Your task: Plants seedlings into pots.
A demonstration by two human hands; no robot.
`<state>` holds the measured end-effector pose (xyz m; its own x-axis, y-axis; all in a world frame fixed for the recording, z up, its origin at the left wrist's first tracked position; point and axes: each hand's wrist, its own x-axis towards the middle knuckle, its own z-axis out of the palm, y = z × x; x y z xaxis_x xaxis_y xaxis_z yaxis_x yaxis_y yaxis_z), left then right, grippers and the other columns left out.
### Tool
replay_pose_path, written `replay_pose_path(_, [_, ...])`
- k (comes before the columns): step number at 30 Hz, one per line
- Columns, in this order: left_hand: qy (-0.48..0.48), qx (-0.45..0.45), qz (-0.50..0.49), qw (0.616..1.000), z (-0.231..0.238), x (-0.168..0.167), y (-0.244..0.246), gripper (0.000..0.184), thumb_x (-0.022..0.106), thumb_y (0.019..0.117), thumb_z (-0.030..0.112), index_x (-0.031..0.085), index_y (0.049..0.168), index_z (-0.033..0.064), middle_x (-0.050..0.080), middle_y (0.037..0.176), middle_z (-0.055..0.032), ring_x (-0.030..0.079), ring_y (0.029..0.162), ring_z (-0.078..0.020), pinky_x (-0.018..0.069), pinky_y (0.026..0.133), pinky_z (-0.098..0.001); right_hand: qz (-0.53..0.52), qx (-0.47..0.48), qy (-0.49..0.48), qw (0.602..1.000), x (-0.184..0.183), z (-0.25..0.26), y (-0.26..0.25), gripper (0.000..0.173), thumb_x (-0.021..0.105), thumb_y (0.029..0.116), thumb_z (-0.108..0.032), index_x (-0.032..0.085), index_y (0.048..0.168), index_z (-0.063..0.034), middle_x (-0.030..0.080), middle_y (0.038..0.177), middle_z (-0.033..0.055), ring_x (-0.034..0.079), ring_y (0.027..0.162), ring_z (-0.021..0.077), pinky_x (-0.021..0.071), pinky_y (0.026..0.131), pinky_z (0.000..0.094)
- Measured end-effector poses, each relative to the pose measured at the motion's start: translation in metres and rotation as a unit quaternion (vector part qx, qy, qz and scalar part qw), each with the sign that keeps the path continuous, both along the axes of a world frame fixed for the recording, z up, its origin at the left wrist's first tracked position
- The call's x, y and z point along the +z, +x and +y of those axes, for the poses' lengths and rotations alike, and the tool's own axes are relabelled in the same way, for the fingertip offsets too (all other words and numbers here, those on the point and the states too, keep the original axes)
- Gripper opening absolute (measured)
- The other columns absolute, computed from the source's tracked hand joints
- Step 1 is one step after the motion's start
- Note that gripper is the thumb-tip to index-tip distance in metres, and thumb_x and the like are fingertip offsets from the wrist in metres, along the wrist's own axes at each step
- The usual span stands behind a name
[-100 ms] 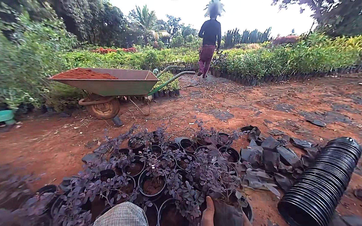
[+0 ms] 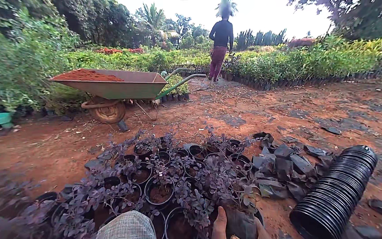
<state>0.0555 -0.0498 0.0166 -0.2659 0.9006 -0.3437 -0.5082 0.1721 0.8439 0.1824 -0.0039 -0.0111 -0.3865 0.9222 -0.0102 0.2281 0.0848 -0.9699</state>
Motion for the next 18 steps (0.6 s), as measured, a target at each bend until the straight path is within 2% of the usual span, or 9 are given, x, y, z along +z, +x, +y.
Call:
replay_pose_path(2, [0.000, 0.001, -0.028, 1.000, -0.001, -0.002, 0.000, 0.061, 0.016, 0.1124, 0.041, 0.043, 0.148, -0.0014, 0.053, 0.144, -0.0183, 0.053, 0.131, -0.0183, 0.0439, 0.111, -0.0365, -0.036, 0.007, 0.042, 0.998, -0.007, 0.001, 0.003, 0.100, 0.092, 0.0726, -0.038, 0.038, 0.145, 0.0045, 0.062, 0.131, 0.0199, 0.064, 0.120, 0.0226, 0.0534, 0.105, 0.0392])
replay_pose_path(4, [0.017, 0.028, -0.015, 0.999, -0.002, -0.009, -0.002, 0.057, 0.017, 0.1132, 0.034, 0.048, 0.140, -0.0048, 0.061, 0.130, -0.0162, 0.059, 0.119, -0.0137, 0.0484, 0.104, -0.0322, -0.072, 0.051, 0.074, 0.993, 0.002, 0.000, 0.010, 0.098, 0.088, 0.0769, -0.045, 0.040, 0.146, 0.0056, 0.062, 0.133, 0.0215, 0.064, 0.122, 0.0252, 0.0527, 0.106, 0.0425])
replay_pose_path(7, [0.079, 0.075, 0.004, 0.994, -0.010, -0.020, -0.009, 0.045, 0.020, 0.1083, 0.017, 0.044, 0.131, -0.0126, 0.061, 0.111, -0.0132, 0.060, 0.102, -0.0085, 0.0512, 0.095, -0.0275, -0.037, 0.122, 0.077, 0.989, 0.043, -0.002, 0.016, 0.095, 0.084, 0.0798, -0.040, 0.038, 0.145, 0.0123, 0.056, 0.137, 0.0273, 0.062, 0.123, 0.0290, 0.0543, 0.102, 0.0433])
replay_pose_path(9, [0.073, 0.087, -0.034, 0.993, -0.015, -0.005, -0.007, 0.043, 0.016, 0.1091, 0.019, 0.045, 0.127, -0.0077, 0.063, 0.101, -0.0071, 0.063, 0.093, -0.0055, 0.0541, 0.089, -0.0263, -0.042, 0.148, 0.098, 0.983, 0.052, -0.005, 0.014, 0.111, 0.085, 0.0770, -0.046, 0.029, 0.150, 0.0153, 0.049, 0.146, 0.0316, 0.056, 0.133, 0.0310, 0.0490, 0.109, 0.0424])
replay_pose_path(10, [0.068, 0.068, -0.033, 0.995, -0.015, -0.006, -0.007, 0.044, 0.015, 0.1091, 0.021, 0.047, 0.124, -0.0057, 0.064, 0.098, -0.0051, 0.064, 0.091, -0.0048, 0.0550, 0.086, -0.0258, -0.055, 0.146, 0.110, 0.981, 0.047, -0.009, 0.011, 0.114, 0.088, 0.0743, -0.044, 0.029, 0.150, 0.0166, 0.050, 0.144, 0.0336, 0.056, 0.132, 0.0323, 0.0468, 0.112, 0.0429])
replay_pose_path(13, [0.036, -0.019, 0.027, 0.999, -0.015, -0.023, -0.012, 0.050, 0.014, 0.1095, 0.023, 0.049, 0.125, -0.0088, 0.063, 0.101, -0.0073, 0.061, 0.093, -0.0063, 0.0533, 0.088, -0.0272, -0.083, 0.108, 0.109, 0.985, 0.028, -0.013, 0.007, 0.116, 0.093, 0.0667, -0.039, 0.030, 0.146, 0.0187, 0.055, 0.136, 0.0353, 0.059, 0.127, 0.0321, 0.0445, 0.112, 0.0414])
replay_pose_path(15, [0.026, -0.023, 0.036, 0.999, -0.013, -0.015, -0.010, 0.049, 0.015, 0.1107, 0.022, 0.052, 0.120, -0.0084, 0.064, 0.096, -0.0058, 0.062, 0.088, -0.0043, 0.0535, 0.085, -0.0249, -0.075, 0.090, 0.095, 0.989, 0.028, -0.013, 0.009, 0.116, 0.094, 0.0643, -0.034, 0.030, 0.146, 0.0188, 0.054, 0.137, 0.0354, 0.058, 0.128, 0.0305, 0.0435, 0.112, 0.0388])
replay_pose_path(17, [0.061, -0.002, 0.033, 0.998, -0.010, -0.021, -0.008, 0.042, 0.017, 0.1082, 0.017, 0.052, 0.116, -0.0061, 0.063, 0.093, -0.0027, 0.061, 0.087, -0.0004, 0.0529, 0.084, -0.0200, -0.050, 0.066, 0.098, 0.992, 0.032, -0.013, 0.008, 0.113, 0.095, 0.0636, -0.031, 0.033, 0.146, 0.0166, 0.054, 0.138, 0.0316, 0.057, 0.128, 0.0245, 0.0435, 0.112, 0.0340])
replay_pose_path(18, [0.086, 0.005, 0.039, 0.996, -0.009, -0.028, -0.007, 0.042, 0.019, 0.1073, 0.016, 0.051, 0.121, -0.0090, 0.064, 0.099, -0.0046, 0.061, 0.092, 0.0001, 0.0521, 0.088, -0.0192, -0.042, 0.048, 0.106, 0.992, 0.035, -0.014, 0.008, 0.112, 0.095, 0.0637, -0.031, 0.034, 0.146, 0.0164, 0.055, 0.138, 0.0305, 0.057, 0.128, 0.0223, 0.0436, 0.112, 0.0324])
